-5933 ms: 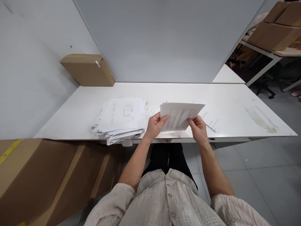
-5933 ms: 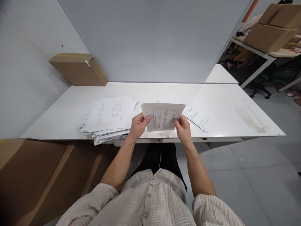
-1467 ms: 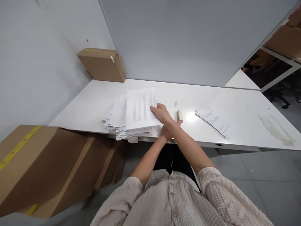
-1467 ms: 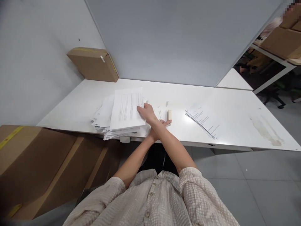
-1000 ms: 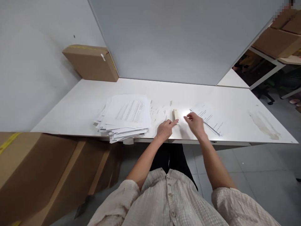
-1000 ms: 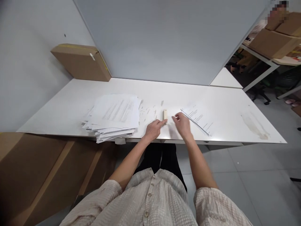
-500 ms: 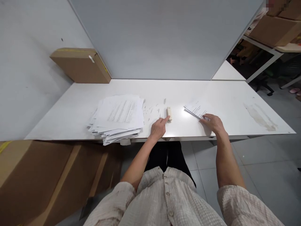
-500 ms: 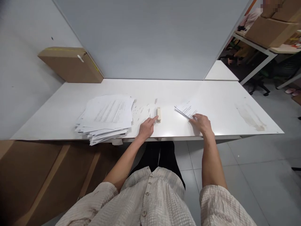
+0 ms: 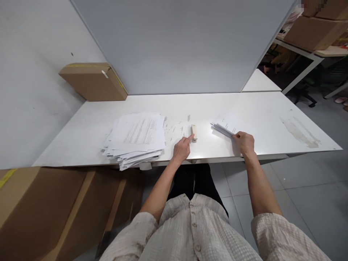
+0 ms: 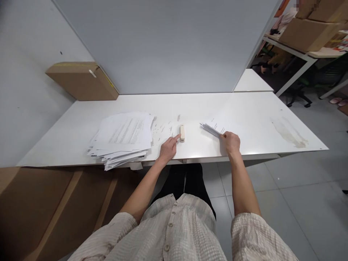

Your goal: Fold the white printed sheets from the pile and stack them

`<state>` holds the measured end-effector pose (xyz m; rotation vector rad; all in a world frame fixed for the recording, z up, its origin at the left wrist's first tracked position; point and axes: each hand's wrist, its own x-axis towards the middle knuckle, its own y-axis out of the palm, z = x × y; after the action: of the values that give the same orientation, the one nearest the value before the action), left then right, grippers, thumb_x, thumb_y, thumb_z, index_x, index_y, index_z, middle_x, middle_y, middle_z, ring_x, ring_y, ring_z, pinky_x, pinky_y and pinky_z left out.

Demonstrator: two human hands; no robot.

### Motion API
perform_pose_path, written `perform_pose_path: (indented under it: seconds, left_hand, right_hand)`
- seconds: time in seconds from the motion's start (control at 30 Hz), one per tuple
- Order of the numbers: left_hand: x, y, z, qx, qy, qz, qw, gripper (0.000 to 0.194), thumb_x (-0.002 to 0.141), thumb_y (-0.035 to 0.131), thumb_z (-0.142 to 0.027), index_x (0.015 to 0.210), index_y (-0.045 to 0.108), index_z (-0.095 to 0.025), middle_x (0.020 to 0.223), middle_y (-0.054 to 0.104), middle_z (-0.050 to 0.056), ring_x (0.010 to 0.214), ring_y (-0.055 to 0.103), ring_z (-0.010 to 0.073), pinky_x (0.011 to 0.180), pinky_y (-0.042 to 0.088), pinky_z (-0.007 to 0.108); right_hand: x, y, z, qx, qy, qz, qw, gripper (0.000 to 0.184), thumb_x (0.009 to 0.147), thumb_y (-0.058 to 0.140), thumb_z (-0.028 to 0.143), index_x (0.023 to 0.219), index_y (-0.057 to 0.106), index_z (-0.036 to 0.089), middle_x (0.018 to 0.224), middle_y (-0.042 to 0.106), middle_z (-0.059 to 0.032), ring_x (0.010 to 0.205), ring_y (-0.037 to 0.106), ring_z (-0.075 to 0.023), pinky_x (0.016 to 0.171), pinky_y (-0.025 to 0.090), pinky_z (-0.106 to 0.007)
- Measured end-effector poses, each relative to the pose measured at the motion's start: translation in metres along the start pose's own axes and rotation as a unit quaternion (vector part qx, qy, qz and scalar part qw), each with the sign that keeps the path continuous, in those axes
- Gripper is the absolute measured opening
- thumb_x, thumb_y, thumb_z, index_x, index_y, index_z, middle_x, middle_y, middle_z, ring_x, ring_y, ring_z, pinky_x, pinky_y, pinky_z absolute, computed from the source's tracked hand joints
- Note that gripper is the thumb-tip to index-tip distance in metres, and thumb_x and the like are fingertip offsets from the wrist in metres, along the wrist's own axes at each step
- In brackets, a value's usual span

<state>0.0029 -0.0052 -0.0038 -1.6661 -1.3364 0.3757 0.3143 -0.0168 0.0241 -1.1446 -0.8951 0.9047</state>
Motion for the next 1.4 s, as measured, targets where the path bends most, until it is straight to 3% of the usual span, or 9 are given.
perform_pose_path:
  seconds: [0.17, 0.37, 0.53, 0.63, 0.73, 0.8, 1.0, 1.23, 1.4]
  left_hand:
    - [0.0, 0.001, 0.002, -0.015, 0.011, -0.017, 1.0, 0.053, 0.085, 0.034, -0.007, 0.134, 0.045, -0.024, 0.095, 0.061, 0.004, 0.09, 0.058, 0.0145, 0.078, 0.047, 0.024]
    - [-0.002, 0.001, -0.001, -0.198, -0.014, -0.096, 0.975, 0.042, 0.09, 0.044, -0.029, 0.131, 0.048, -0.023, 0.102, 0.063, 0.007, 0.086, 0.057, 0.0139, 0.084, 0.047, 0.029]
    - [-0.006, -0.008, -0.022, -0.543, -0.102, -0.025, 0.833, 0.078, 0.074, 0.067, -0.048, 0.14, 0.035, -0.022, 0.129, 0.055, 0.013, 0.112, 0.055, 0.0207, 0.096, 0.043, 0.035]
    - [-0.01, -0.015, -0.033, -0.659, -0.148, 0.103, 0.73, 0.072, 0.07, 0.071, -0.051, 0.13, 0.051, -0.017, 0.126, 0.058, 0.016, 0.116, 0.055, 0.0281, 0.097, 0.043, 0.04]
    - [-0.015, -0.019, -0.034, -0.694, -0.201, 0.117, 0.681, 0.056, 0.068, 0.075, -0.042, 0.114, 0.064, -0.012, 0.112, 0.067, 0.016, 0.109, 0.06, 0.0308, 0.095, 0.046, 0.044]
    - [-0.017, -0.019, -0.027, -0.7, -0.213, 0.084, 0.677, 0.048, 0.068, 0.077, -0.036, 0.108, 0.067, -0.013, 0.107, 0.069, 0.013, 0.107, 0.061, 0.03, 0.096, 0.047, 0.044]
    - [-0.014, -0.019, -0.005, -0.722, -0.223, 0.036, 0.654, 0.051, 0.069, 0.076, -0.031, 0.115, 0.063, -0.015, 0.111, 0.068, 0.011, 0.109, 0.061, 0.0278, 0.098, 0.047, 0.044]
    - [-0.011, -0.018, -0.003, -0.746, -0.244, 0.041, 0.618, 0.055, 0.068, 0.077, -0.028, 0.119, 0.06, -0.013, 0.113, 0.067, 0.012, 0.113, 0.058, 0.029, 0.101, 0.044, 0.045]
    - [-0.01, -0.016, 0.0, -0.754, -0.245, 0.038, 0.608, 0.05, 0.069, 0.076, -0.026, 0.115, 0.062, -0.014, 0.109, 0.069, 0.011, 0.114, 0.058, 0.029, 0.104, 0.042, 0.045]
  right_hand:
    - [-0.011, -0.007, 0.006, -0.044, -0.049, 0.027, 0.997, 0.041, 0.09, 0.036, 0.035, 0.083, 0.071, 0.016, 0.096, 0.067, -0.0159, 0.084, 0.059, -0.0254, 0.065, 0.037, -0.033]
    - [-0.048, -0.059, 0.018, 0.11, -0.07, -0.091, 0.987, 0.034, 0.092, 0.036, 0.039, 0.097, 0.063, 0.019, 0.076, 0.063, -0.008, 0.066, 0.054, -0.0185, 0.062, 0.037, -0.029]
    - [-0.09, -0.088, 0.039, 0.357, -0.107, -0.047, 0.927, 0.03, 0.085, 0.048, 0.049, 0.087, 0.063, 0.023, 0.071, 0.06, -0.0025, 0.064, 0.052, -0.0165, 0.06, 0.04, -0.027]
    - [-0.106, -0.081, 0.051, 0.45, -0.141, 0.055, 0.88, 0.027, 0.083, 0.052, 0.048, 0.084, 0.065, 0.024, 0.079, 0.064, -0.003, 0.073, 0.057, -0.0186, 0.064, 0.044, -0.029]
    - [-0.106, -0.068, 0.054, 0.461, -0.167, 0.183, 0.852, 0.028, 0.083, 0.053, 0.047, 0.082, 0.067, 0.023, 0.08, 0.066, -0.003, 0.075, 0.06, -0.0186, 0.067, 0.046, -0.03]
    - [-0.094, -0.059, 0.048, 0.429, -0.15, 0.203, 0.867, 0.031, 0.083, 0.052, 0.048, 0.084, 0.068, 0.022, 0.083, 0.068, -0.004, 0.076, 0.061, -0.0196, 0.069, 0.048, -0.032]
    - [-0.022, -0.025, 0.014, 0.107, -0.057, 0.002, 0.993, 0.044, 0.082, 0.056, 0.04, 0.118, 0.06, 0.014, 0.128, 0.056, -0.0161, 0.12, 0.046, -0.0333, 0.093, 0.039, -0.047]
    - [0.009, -0.009, 0.005, -0.028, -0.126, 0.105, 0.986, 0.035, 0.093, 0.036, 0.033, 0.11, 0.063, 0.017, 0.118, 0.063, -0.0136, 0.106, 0.056, -0.026, 0.08, 0.042, -0.035]
    - [0.005, -0.015, 0.011, -0.079, -0.115, 0.08, 0.987, 0.038, 0.093, 0.031, 0.022, 0.107, 0.065, 0.014, 0.105, 0.068, -0.0144, 0.093, 0.062, -0.0251, 0.074, 0.04, -0.033]
